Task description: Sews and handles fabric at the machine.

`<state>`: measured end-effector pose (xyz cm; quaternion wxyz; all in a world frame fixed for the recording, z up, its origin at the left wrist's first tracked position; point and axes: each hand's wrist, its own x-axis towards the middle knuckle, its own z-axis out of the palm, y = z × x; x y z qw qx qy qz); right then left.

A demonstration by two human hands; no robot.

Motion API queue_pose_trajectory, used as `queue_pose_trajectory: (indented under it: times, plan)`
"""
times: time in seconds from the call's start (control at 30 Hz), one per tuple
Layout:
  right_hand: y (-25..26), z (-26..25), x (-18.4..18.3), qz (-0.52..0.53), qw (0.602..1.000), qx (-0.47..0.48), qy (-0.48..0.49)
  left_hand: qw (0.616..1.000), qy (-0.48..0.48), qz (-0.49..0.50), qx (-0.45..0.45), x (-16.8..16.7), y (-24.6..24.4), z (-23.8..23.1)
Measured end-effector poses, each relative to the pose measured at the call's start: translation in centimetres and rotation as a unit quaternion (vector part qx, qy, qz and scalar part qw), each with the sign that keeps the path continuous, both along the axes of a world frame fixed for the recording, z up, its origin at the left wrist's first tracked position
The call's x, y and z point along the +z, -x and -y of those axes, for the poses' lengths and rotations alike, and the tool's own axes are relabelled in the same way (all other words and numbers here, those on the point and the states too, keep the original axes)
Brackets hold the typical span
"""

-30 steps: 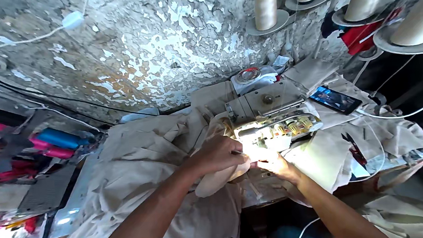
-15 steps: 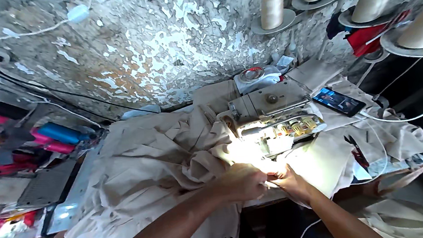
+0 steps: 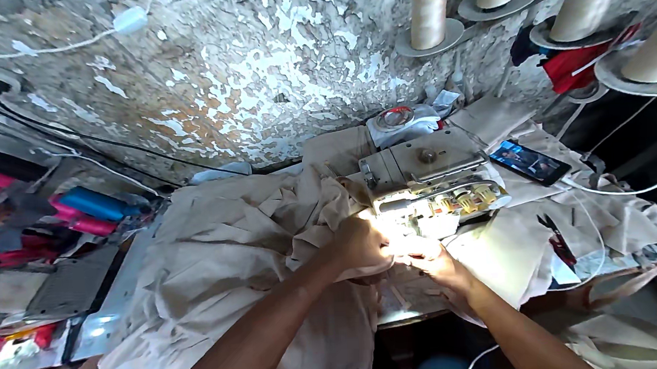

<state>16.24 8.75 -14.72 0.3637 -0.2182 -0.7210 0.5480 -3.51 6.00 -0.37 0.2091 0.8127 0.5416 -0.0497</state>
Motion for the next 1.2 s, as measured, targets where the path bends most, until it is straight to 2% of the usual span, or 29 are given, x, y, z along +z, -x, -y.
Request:
queue_pose_trajectory:
  times: [0.17, 0.27, 0.33, 0.43, 0.5, 0.57, 0.67, 0.8, 0.9, 1.07, 1.2]
  plan:
    - [0.4, -0.8, 0.8, 0.093, 0.995, -0.022, 0.001, 0.998, 0.015, -0.035, 0.048, 1.2, 2.6, -1.4]
    - [0.6, -0.9, 0.9, 0.075, 0.997, -0.029, 0.003, 0.996, 0.028, 0.054, 0.071, 1.7, 2.3, -1.1]
    - [0.3, -0.7, 0.6, 0.066, 0.997, -0.034, -0.002, 0.989, 0.071, 0.105, 0.079, 2.1, 1.1, -0.4]
    - [-0.1, 0.1, -0.4, 0.058, 0.985, -0.1, -0.131, 0.991, 0.093, 0.078, 0.057, 2.6, -2.0, 1.8]
    - [-0.2, 0.6, -0.7, 0.064, 0.961, -0.136, -0.23, 0.996, -0.02, 0.066, 0.052, 0.5, -3.7, 4.4]
    - [-0.4, 1.0, -1.3, 0.089, 0.933, -0.166, -0.306, 0.985, -0.157, 0.028, 0.059, -2.4, -5.4, 6.7]
    - [-0.3, 1.5, -1.5, 0.122, 0.902, -0.206, -0.36, 0.956, -0.273, -0.045, 0.095, -5.1, -7.2, 8.1]
    - [-0.1, 1.9, -1.2, 0.14, 0.893, -0.215, -0.37, 0.949, -0.281, -0.053, 0.133, -5.5, -7.4, 8.0]
    - [-0.1, 2.3, -0.7, 0.151, 0.89, -0.219, -0.371, 0.96, -0.226, -0.044, 0.16, -4.8, -7.3, 7.3]
    - [0.0, 2.4, -0.6, 0.166, 0.882, -0.243, -0.367, 0.924, -0.342, -0.024, 0.167, -7.0, -6.5, 6.3]
    - [0.2, 2.2, -0.7, 0.174, 0.893, -0.227, -0.347, 0.915, -0.374, 0.028, 0.148, -7.9, -4.3, 6.0]
